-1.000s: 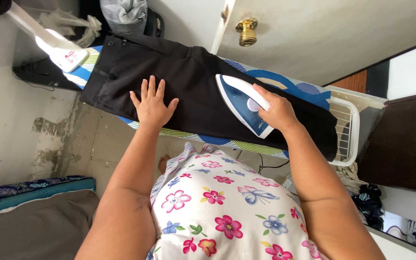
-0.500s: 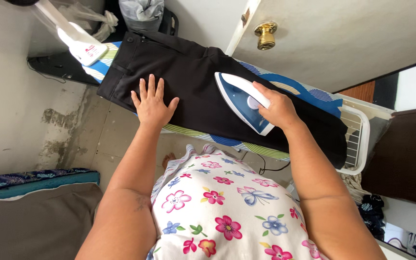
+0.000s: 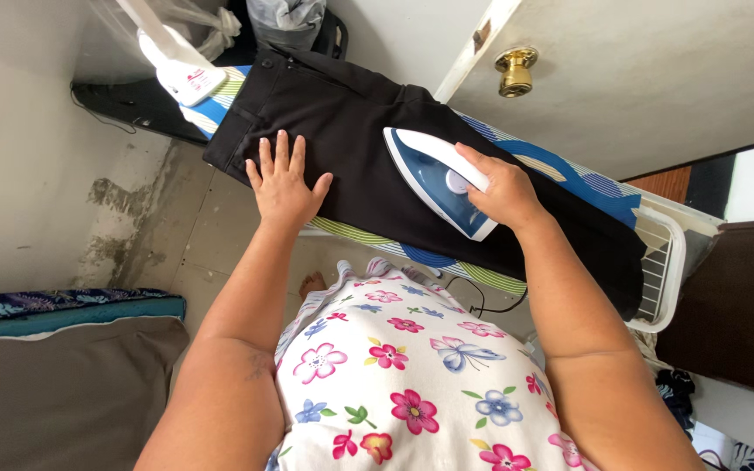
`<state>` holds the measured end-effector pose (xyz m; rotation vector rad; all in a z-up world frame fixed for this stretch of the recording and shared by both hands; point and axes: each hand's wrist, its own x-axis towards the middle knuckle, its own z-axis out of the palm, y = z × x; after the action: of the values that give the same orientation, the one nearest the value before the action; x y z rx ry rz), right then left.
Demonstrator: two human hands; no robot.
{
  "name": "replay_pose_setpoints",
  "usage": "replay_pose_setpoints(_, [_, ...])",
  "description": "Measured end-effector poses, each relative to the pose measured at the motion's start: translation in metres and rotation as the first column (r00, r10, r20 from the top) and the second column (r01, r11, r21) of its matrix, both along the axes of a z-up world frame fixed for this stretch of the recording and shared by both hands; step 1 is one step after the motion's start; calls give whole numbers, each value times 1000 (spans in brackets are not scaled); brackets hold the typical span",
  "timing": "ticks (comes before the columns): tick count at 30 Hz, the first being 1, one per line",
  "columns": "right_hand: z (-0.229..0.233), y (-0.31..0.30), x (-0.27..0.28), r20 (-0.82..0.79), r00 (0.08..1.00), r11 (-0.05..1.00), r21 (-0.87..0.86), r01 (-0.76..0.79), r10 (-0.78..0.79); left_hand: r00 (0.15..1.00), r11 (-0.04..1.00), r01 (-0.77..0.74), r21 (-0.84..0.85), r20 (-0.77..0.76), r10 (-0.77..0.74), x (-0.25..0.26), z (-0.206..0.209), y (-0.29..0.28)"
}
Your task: The person irons a pair of black trousers on an ironing board. They plug in the iron, place the trousers on the board, and systematically iron both legs and the waist area, adjusting the garment as needed.
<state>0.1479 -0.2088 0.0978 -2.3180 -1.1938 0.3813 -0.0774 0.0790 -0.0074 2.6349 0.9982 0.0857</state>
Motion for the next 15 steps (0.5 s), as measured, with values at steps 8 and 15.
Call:
replay_pose_setpoints(8, [1,30,-8,28,999,999,0,-37,37,1000,1000,6,3,25,-6,-2,-1,1])
replay_pose_setpoints(15, [1,51,-12,47,996,997,16,-72,71,1000,1000,14,-5,28,-14,-2,0,2])
